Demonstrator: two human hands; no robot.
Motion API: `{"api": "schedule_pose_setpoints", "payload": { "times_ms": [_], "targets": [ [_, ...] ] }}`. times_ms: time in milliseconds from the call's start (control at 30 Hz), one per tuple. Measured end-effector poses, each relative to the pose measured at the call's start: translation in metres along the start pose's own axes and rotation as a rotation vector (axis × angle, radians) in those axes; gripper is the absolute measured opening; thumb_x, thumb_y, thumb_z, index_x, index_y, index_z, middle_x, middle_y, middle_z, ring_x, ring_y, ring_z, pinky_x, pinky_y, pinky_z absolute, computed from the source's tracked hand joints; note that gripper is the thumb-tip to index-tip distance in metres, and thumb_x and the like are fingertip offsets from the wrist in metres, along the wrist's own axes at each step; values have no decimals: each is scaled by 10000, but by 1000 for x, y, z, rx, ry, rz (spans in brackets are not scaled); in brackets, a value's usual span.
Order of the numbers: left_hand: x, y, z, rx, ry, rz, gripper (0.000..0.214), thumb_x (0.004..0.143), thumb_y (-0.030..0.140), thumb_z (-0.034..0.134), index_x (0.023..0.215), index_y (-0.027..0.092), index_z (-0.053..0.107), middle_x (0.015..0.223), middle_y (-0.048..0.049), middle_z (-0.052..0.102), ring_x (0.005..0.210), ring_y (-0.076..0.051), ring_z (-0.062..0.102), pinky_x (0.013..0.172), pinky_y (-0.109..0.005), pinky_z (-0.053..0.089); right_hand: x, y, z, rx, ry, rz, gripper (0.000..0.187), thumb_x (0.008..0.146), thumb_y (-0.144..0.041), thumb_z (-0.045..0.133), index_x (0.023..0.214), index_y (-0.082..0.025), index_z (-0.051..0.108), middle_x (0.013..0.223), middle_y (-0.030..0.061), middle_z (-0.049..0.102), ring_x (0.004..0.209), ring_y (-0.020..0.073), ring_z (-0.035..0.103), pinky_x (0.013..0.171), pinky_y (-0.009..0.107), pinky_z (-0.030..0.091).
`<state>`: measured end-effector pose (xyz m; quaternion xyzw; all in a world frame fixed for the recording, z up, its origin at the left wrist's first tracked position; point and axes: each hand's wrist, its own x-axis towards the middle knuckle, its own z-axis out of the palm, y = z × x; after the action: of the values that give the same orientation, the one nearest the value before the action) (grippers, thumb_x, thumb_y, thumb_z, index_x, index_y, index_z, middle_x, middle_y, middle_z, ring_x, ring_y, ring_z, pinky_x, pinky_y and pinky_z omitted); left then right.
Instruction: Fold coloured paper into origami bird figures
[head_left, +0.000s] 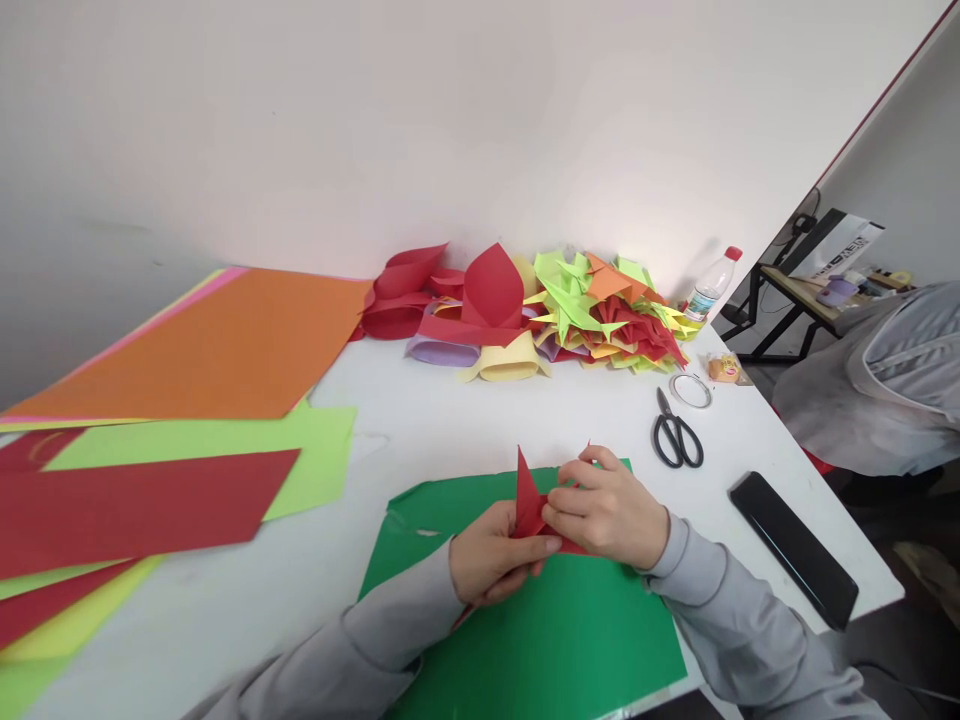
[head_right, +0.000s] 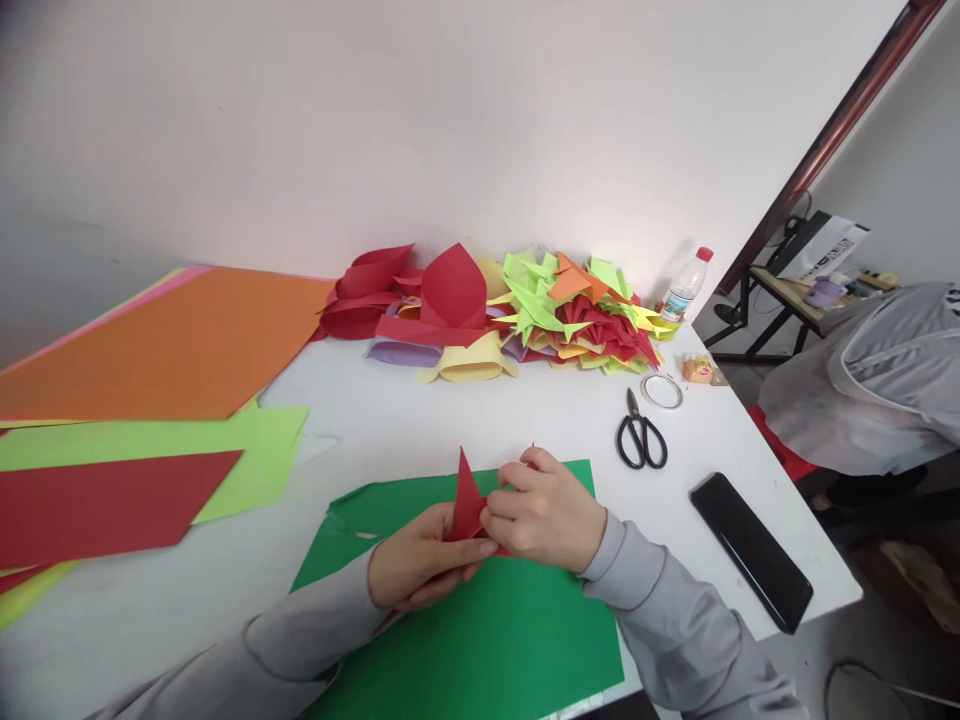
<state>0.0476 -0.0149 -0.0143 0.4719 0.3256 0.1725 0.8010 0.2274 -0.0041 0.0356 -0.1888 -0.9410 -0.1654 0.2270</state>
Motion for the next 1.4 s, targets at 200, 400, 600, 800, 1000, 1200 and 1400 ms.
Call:
{"api": "schedule_pose_setpoints", "payload": {
  "times_ms": [200,400,600,800,1000,1200,1400],
  "targets": [
    [0,3,2,-79,139,107,548,582,661,724,480,178,485,239,81,324,197,-35,206,240,-176,122,-3,3,-8,3,261,152,96,922,-163,555,917,-183,648,918,32,714,894,154,568,764,334,404],
    [-3,10,-3,-139,336,243,547,605,677,707,512,183,492,247,89,308,220,-31,199,269,-179,126,-5,-2,-11,487,531,608,101,870,-148,612,921,-202,682,794,49,682,752,161,600,682,318,494],
    [7,-5,-9,-145,473,333,541,519,609,789,498,206,428,266,100,278,255,-35,208,300,-209,116,-10,-14,8,870,487,845,255,793,-293,715,1035,-219,685,830,44,699,717,154,618,681,301,533],
    [2,-5,-7,-112,485,271,473,554,523,809,561,203,460,306,101,334,279,-42,241,310,-209,151,-14,-18,16,1027,410,1005,176,764,-312,730,914,-221,733,818,32,719,713,152,644,705,286,540],
    [-4,1,-4,-87,448,232,537,637,546,761,472,216,370,284,87,295,268,-36,226,306,-214,125,-14,-18,19,1067,399,1075,147,758,-331,725,853,-222,752,813,30,740,717,161,662,700,286,542],
    [-2,-1,-7,-77,375,215,559,653,630,710,454,206,404,275,75,300,247,-37,218,290,-215,115,-14,-18,22,1120,403,1122,152,752,-353,723,812,-217,752,786,34,743,703,163,664,685,285,540],
    [-3,-5,-4,-42,388,213,495,685,616,695,551,198,467,299,77,345,264,-47,247,306,-210,148,-13,-19,19,1110,422,1106,176,725,-355,753,828,-213,750,764,26,732,686,158,655,678,279,544]
  ]
}}
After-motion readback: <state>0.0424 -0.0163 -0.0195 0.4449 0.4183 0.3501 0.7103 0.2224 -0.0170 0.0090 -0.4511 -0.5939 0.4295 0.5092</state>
